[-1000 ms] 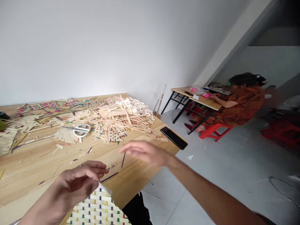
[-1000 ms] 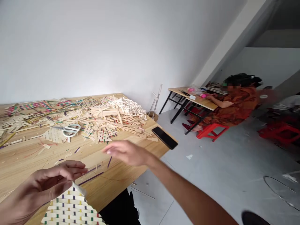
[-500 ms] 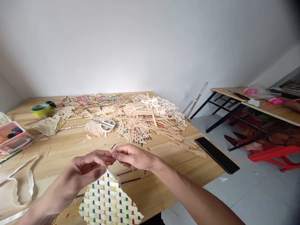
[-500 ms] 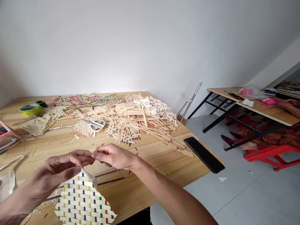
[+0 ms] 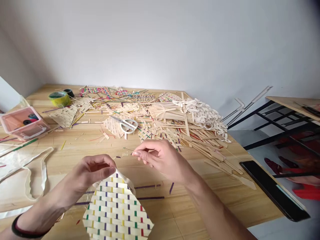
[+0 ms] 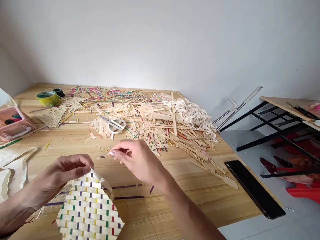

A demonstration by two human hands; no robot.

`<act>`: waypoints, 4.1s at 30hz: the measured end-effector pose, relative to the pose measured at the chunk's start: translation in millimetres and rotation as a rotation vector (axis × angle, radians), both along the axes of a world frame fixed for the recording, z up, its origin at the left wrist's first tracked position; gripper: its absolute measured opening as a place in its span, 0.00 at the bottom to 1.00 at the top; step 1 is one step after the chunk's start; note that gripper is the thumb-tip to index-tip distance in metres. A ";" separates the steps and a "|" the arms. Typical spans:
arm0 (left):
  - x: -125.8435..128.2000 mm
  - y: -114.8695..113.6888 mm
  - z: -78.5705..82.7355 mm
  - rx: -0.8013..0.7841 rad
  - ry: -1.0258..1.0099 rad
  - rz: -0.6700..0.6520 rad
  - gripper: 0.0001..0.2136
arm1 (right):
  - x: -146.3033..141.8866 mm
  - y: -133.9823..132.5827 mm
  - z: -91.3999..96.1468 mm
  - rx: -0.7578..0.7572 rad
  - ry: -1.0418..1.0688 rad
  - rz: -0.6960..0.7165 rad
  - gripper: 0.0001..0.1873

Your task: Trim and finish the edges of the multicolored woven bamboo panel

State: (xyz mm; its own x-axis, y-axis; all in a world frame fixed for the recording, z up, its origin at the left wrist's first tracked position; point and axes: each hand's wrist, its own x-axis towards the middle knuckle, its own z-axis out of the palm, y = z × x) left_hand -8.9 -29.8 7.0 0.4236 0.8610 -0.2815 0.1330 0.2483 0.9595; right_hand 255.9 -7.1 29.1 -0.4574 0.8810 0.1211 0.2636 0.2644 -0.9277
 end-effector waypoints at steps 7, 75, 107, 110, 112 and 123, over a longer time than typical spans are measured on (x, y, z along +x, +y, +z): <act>7.2 3.6 -12.3 -0.109 0.024 -0.031 0.18 | -20.1 -12.9 -6.1 0.380 -0.225 0.068 0.08; 8.0 -10.2 -26.3 -0.307 0.045 -0.065 0.10 | -55.4 -37.8 -47.5 0.656 -0.589 0.263 0.14; 5.2 -10.8 -17.1 -0.293 0.044 -0.035 0.11 | -49.2 -33.7 -41.3 0.724 -0.324 0.059 0.08; 6.2 -11.2 -16.5 -0.258 0.043 -0.019 0.11 | -49.6 -35.0 -37.3 0.764 -0.320 0.096 0.07; 6.0 -12.9 -15.9 -0.225 0.047 -0.008 0.12 | -50.9 -37.2 -33.7 0.775 -0.355 0.088 0.07; 1.5 -36.3 -28.7 -0.099 0.034 0.055 0.16 | -62.4 -52.9 -38.7 0.761 -0.279 -0.140 0.13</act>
